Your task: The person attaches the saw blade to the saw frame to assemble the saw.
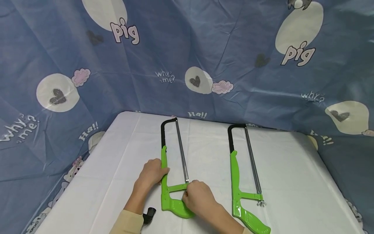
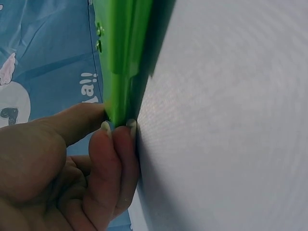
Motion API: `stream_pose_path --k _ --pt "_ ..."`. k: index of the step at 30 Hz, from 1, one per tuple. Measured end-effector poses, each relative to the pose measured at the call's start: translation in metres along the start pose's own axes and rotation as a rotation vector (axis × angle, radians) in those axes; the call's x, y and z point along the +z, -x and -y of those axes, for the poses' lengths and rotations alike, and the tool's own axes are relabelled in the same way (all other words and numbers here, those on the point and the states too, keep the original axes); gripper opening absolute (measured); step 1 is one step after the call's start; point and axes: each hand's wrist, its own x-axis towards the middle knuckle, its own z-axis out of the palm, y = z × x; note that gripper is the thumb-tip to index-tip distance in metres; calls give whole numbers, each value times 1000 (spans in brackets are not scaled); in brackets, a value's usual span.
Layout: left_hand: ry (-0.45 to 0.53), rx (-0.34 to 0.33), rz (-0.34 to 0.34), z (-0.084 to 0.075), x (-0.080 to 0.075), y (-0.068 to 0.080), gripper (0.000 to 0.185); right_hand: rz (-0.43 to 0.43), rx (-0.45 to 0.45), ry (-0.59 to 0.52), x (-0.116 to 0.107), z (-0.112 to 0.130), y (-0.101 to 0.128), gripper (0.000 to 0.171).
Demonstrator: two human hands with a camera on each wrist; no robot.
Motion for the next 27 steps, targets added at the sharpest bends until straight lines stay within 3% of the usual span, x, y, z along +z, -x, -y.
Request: stream_pose_path --k 3,14,22,27 --pt "-4 -3 3 1 1 0 24 8 71 -143 1 -3 1 38" --pt "-6 12 4 0 1 -1 22 -27 90 -101 1 -1 0 32" --pt "-20 14 -24 0 3 -3 19 26 121 -269 -2 -5 -4 30" --pt "-62 -5 -17 -1 4 -2 28 39 143 -335 -2 -8 -3 30"
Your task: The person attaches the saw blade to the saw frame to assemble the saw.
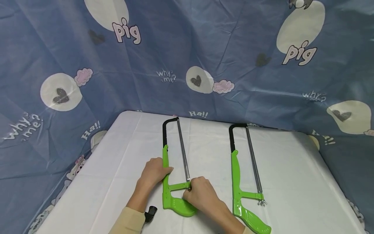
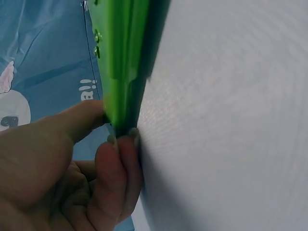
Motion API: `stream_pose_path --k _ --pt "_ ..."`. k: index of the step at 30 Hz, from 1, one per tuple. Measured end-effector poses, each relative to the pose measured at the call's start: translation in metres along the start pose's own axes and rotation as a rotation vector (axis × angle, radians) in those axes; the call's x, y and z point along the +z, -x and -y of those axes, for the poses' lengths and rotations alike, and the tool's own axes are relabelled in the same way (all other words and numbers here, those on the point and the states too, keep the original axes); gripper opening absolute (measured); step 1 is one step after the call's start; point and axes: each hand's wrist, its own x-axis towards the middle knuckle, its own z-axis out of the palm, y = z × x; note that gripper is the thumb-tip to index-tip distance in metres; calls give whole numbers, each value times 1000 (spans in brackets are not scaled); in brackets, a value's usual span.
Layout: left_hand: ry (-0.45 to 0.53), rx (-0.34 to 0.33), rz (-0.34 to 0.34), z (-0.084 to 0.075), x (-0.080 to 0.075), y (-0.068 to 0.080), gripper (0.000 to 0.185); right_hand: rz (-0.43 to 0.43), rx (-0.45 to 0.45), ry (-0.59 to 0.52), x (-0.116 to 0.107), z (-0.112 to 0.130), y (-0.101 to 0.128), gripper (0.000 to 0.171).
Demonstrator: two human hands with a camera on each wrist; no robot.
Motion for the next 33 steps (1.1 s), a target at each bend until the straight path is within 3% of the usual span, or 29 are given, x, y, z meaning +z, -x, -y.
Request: stream_pose_path --k 18,23,26,33 --pt "-20 14 47 -1 -6 -3 27 115 102 -353 -13 -6 0 31" --pt "-15 8 58 1 -7 -4 27 169 155 -578 -13 -12 -2 19" --pt "-9 7 60 1 -7 -4 26 203 190 -705 -13 -16 -3 21" --pt "2 10 67 1 -9 -3 26 393 239 -1028 -8 -34 -7 26"
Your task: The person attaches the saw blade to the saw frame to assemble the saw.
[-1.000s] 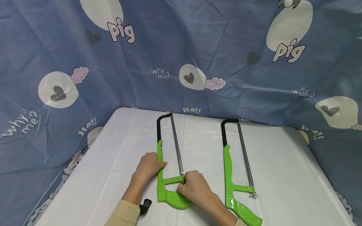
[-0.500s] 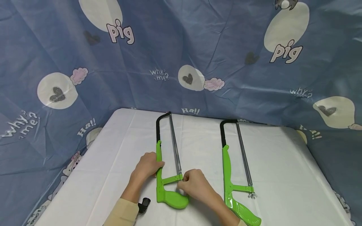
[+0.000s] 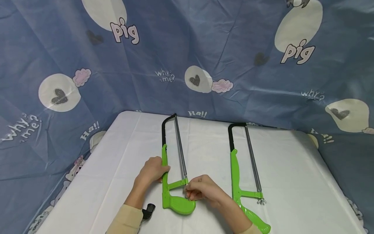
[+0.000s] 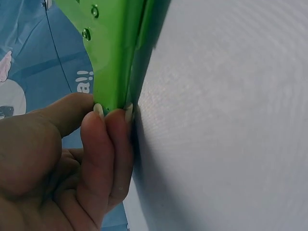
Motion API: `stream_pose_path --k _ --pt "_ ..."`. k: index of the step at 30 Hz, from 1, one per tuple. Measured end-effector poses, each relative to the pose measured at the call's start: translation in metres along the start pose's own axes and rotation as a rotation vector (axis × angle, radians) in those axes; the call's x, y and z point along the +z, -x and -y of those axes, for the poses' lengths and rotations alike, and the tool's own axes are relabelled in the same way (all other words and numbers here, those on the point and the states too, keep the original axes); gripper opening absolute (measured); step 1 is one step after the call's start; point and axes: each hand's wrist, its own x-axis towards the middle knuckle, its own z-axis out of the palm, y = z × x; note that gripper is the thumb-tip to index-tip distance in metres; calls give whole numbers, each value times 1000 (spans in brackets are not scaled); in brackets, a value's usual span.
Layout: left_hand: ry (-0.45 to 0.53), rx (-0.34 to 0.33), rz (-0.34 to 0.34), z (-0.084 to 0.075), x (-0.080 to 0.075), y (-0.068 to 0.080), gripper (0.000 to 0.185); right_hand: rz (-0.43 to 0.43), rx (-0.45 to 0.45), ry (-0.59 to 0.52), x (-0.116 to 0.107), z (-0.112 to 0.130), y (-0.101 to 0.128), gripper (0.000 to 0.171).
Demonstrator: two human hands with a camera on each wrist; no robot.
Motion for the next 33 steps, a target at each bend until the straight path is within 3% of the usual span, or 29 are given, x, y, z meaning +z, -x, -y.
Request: stream_pose_path --k 8,13,26,29,33 --pt "25 -10 20 0 0 -1 27 177 100 -300 -6 -7 -6 17" --pt "11 -10 24 0 -2 -2 28 224 94 -356 -7 -7 -6 22" --pt "-4 -22 15 0 3 -3 30 217 88 -314 -8 -9 -5 19" --pt "-5 -14 23 -2 1 -3 27 178 83 -259 -6 -7 -5 19" --pt "-1 -15 39 -3 -1 -3 21 105 28 -86 -2 -3 -1 30"
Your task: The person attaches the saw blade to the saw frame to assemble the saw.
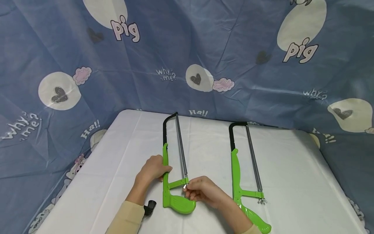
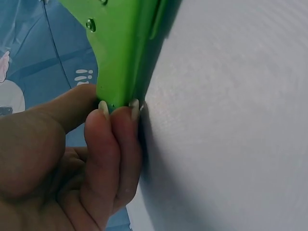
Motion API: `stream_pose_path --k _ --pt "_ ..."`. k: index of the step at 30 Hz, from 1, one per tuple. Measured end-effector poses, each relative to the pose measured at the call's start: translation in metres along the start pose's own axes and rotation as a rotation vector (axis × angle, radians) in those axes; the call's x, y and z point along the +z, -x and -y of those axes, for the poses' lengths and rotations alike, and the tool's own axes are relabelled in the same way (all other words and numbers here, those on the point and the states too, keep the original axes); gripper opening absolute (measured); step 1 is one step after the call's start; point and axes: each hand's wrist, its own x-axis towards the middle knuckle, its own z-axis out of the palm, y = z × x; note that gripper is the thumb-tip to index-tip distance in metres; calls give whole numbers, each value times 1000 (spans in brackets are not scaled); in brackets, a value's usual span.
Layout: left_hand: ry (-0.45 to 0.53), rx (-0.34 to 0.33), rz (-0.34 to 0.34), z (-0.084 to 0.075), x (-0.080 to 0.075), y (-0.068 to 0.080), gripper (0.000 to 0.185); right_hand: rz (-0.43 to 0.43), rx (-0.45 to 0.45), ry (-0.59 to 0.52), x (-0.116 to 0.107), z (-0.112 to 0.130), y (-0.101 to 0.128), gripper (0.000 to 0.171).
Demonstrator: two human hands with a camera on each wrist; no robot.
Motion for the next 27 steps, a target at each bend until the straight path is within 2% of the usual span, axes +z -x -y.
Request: stream_pose_path --k 4,6,11,13,15,19,27 --pt "-2 -6 7 0 -2 0 20 -128 -81 268 9 6 5 34" --pt "-5 -4 5 1 -2 0 20 -214 -133 453 15 10 8 32" --pt "1 2 -4 3 -1 0 20 -474 -308 1083 34 15 14 25" --pt "6 3 -9 3 -1 0 20 -555 -371 1302 42 16 16 24" --pt "13 4 -11 4 -1 1 20 -610 -425 1468 48 16 18 26" --pt "22 8 -11 5 0 2 20 -644 -471 1661 54 16 17 31" --pt "37 22 -17 4 0 3 18 -706 -582 1773 56 10 10 30"
